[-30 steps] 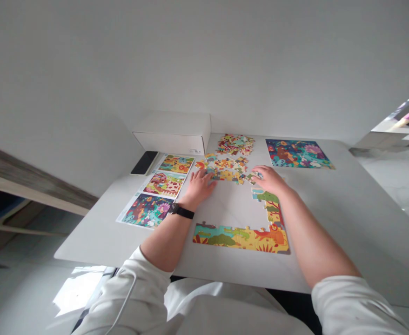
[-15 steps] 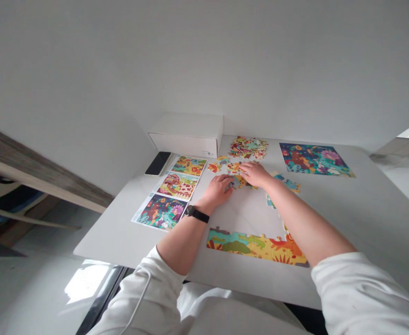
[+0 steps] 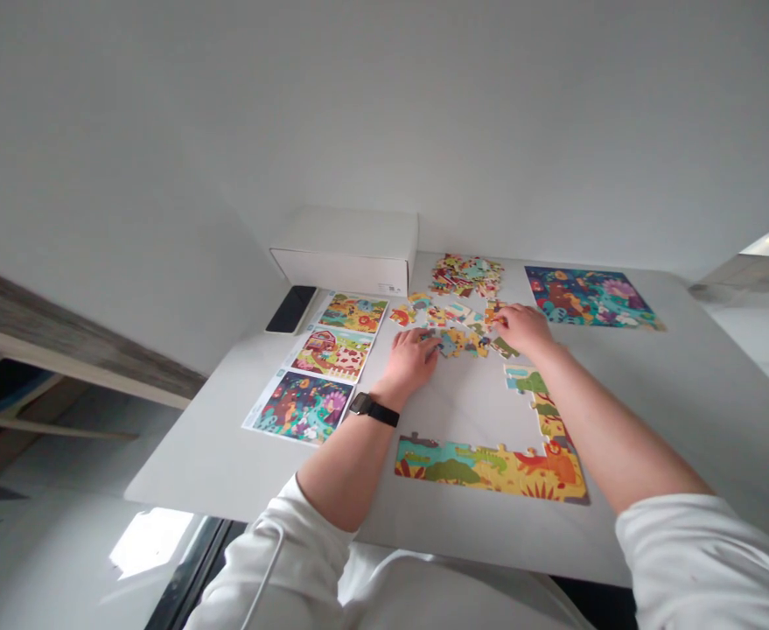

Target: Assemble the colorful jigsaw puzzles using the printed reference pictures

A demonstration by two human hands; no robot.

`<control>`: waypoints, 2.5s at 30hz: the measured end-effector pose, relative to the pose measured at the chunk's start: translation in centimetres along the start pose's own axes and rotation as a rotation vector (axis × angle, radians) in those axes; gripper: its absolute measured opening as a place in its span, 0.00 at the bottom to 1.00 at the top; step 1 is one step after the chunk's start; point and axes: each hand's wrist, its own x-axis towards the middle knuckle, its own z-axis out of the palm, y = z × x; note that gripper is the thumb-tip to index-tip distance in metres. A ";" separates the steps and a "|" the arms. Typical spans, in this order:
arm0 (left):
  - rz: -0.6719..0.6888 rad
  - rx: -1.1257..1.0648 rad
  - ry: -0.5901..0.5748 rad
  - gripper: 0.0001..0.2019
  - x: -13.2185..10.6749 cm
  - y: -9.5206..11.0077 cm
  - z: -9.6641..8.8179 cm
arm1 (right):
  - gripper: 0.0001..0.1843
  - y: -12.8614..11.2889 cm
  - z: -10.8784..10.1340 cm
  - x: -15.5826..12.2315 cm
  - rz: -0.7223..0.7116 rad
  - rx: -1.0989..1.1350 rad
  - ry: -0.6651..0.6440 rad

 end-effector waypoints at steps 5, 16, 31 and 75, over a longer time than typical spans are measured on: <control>-0.108 0.090 0.002 0.19 -0.1 0.6 -0.4 | 0.19 -1.1 -0.2 0.2 0.049 0.026 0.014; -0.191 0.161 0.022 0.24 -0.1 0.7 -0.6 | 0.21 0.8 0.7 -0.2 -0.093 0.102 -0.037; -0.120 0.071 0.065 0.17 0.2 0.1 -0.2 | 0.20 -0.1 -0.2 -1.2 -0.139 0.087 -0.056; -0.077 -0.646 -0.121 0.19 0.8 8.1 -1.0 | 0.31 -1.4 -1.2 -10.7 0.222 1.619 0.018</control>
